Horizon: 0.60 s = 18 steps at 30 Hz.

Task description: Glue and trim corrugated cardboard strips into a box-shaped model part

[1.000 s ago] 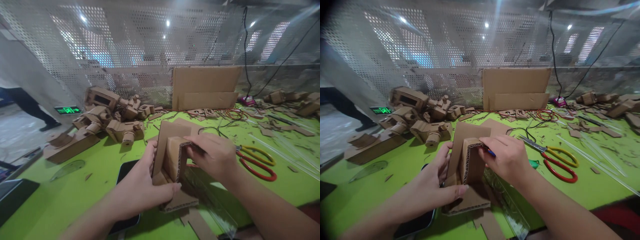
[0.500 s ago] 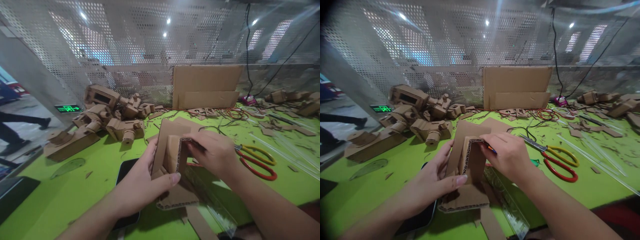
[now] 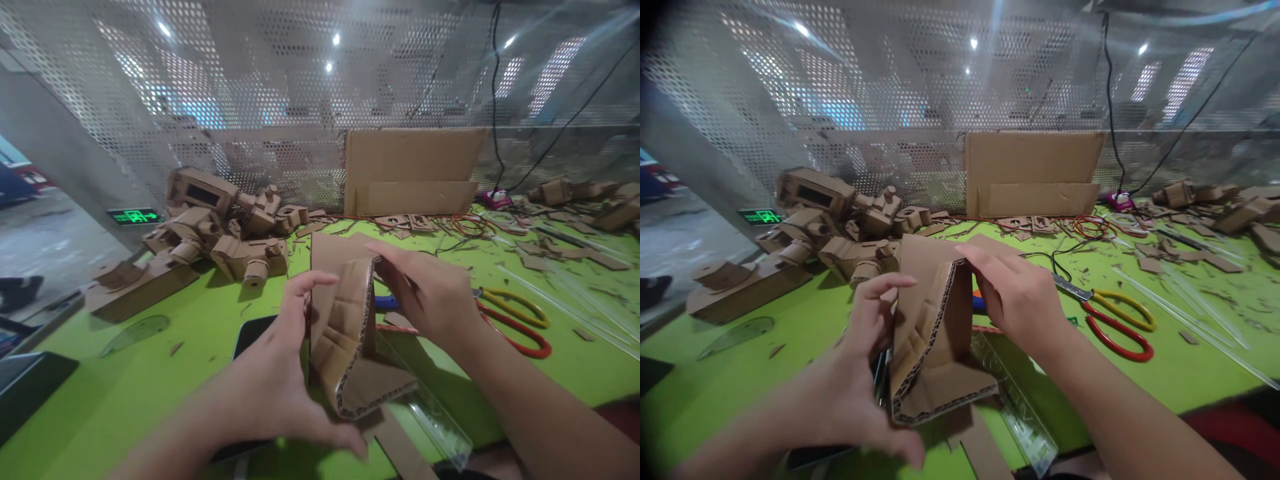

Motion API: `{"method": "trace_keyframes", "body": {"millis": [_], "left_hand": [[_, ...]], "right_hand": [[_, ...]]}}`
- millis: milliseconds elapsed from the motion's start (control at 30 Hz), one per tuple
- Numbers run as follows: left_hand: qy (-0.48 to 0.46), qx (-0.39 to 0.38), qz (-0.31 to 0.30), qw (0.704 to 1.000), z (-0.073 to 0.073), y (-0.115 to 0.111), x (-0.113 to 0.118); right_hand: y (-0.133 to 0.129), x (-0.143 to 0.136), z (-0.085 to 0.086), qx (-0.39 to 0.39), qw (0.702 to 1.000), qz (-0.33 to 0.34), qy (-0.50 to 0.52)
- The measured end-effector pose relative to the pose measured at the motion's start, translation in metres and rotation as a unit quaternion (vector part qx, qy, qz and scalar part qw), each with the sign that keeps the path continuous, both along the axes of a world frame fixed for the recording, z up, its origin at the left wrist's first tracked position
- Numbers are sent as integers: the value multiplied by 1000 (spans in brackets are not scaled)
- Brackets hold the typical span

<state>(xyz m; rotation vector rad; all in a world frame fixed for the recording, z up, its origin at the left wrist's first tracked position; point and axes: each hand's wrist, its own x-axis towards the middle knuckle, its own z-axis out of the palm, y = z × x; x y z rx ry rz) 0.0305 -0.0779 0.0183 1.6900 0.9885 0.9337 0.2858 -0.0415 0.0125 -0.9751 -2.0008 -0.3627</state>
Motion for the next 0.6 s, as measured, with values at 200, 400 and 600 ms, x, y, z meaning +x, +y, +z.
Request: {"method": "trace_keyframes", "body": {"millis": [200, 400, 600], "left_hand": [[67, 94, -21, 993, -5, 7, 3], [7, 139, -1, 990, -1, 7, 5], [10, 178, 18, 984, -9, 11, 4]], "right_hand": [[1, 3, 1, 25, 999, -37, 5], [1, 4, 0, 32, 999, -38, 16], [-1, 3, 1, 28, 999, -24, 20]]}}
